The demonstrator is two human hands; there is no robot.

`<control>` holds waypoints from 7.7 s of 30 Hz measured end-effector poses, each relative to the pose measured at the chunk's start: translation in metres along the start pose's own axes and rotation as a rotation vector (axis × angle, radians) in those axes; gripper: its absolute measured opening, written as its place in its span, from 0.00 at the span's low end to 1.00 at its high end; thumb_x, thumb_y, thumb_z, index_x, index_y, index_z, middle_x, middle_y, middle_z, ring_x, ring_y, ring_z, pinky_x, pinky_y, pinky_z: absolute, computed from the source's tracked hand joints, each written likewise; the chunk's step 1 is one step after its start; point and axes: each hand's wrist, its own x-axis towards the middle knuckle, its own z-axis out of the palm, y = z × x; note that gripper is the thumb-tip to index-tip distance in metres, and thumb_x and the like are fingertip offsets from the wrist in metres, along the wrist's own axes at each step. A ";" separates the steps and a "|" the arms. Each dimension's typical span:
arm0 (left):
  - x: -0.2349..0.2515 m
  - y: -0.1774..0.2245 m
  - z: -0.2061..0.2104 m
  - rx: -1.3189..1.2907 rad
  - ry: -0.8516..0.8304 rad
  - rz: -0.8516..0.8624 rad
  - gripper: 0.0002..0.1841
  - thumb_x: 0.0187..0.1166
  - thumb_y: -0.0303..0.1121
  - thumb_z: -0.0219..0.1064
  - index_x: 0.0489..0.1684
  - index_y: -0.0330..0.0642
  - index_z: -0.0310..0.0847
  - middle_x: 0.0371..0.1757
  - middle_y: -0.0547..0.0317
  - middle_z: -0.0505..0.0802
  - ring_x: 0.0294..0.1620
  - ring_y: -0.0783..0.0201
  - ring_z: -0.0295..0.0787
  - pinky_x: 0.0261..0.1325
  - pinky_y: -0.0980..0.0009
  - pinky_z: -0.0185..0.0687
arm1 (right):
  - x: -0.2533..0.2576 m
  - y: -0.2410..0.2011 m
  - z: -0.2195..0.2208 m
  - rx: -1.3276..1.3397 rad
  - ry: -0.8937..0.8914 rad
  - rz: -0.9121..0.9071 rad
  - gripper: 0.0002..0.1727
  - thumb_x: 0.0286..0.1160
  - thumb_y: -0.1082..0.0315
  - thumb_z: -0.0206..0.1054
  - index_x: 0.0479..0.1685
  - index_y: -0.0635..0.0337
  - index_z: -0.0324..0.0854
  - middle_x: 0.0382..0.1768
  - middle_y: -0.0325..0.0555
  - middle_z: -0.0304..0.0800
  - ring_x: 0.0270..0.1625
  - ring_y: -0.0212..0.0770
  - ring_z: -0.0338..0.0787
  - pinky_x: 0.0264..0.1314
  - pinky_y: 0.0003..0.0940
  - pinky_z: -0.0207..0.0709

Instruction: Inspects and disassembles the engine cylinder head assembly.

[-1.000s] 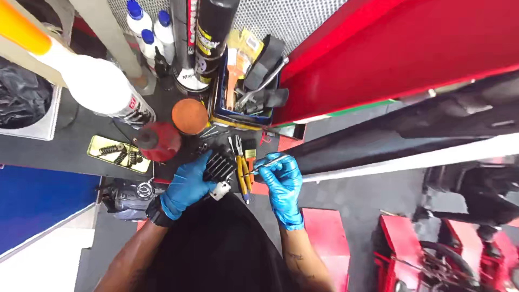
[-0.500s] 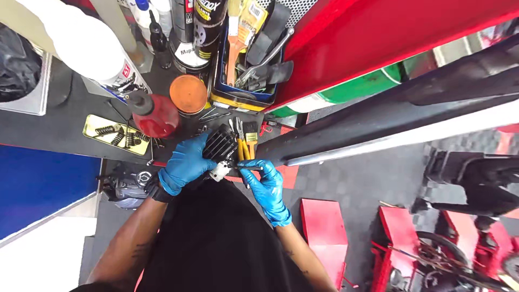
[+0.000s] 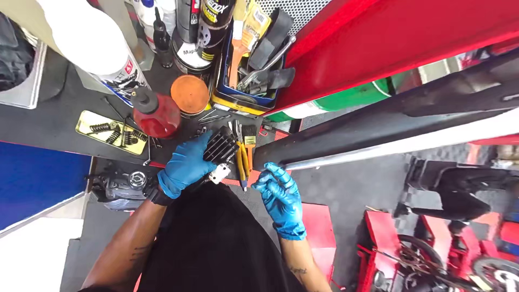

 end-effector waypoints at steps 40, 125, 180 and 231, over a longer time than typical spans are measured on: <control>0.002 0.015 0.011 0.070 0.049 -0.025 0.49 0.57 0.42 0.83 0.88 0.48 0.66 0.65 0.45 0.91 0.67 0.46 0.88 0.70 0.38 0.78 | 0.009 0.026 0.005 -0.679 0.279 -0.271 0.09 0.78 0.79 0.67 0.51 0.72 0.87 0.53 0.54 0.96 0.52 0.42 0.96 0.57 0.37 0.92; 0.004 0.023 0.008 0.090 -0.005 -0.071 0.49 0.60 0.40 0.82 0.90 0.46 0.62 0.70 0.45 0.88 0.66 0.43 0.88 0.67 0.38 0.79 | 0.018 0.051 0.026 -1.418 0.093 -0.371 0.10 0.82 0.69 0.65 0.44 0.65 0.92 0.41 0.52 0.96 0.47 0.39 0.95 0.52 0.31 0.89; -0.070 -0.036 0.166 -1.150 0.102 0.045 0.24 0.77 0.27 0.66 0.71 0.36 0.66 0.43 0.53 0.93 0.40 0.61 0.92 0.51 0.63 0.89 | 0.066 0.067 -0.052 -0.692 -0.073 0.118 0.12 0.79 0.58 0.69 0.41 0.58 0.93 0.43 0.41 0.91 0.48 0.28 0.88 0.56 0.28 0.81; -0.057 -0.072 0.167 -1.166 0.003 0.159 0.12 0.76 0.24 0.71 0.56 0.35 0.84 0.47 0.57 0.95 0.45 0.64 0.93 0.54 0.66 0.90 | 0.061 0.048 -0.027 -0.691 0.051 0.271 0.05 0.78 0.72 0.69 0.39 0.63 0.90 0.31 0.35 0.90 0.29 0.24 0.85 0.32 0.21 0.80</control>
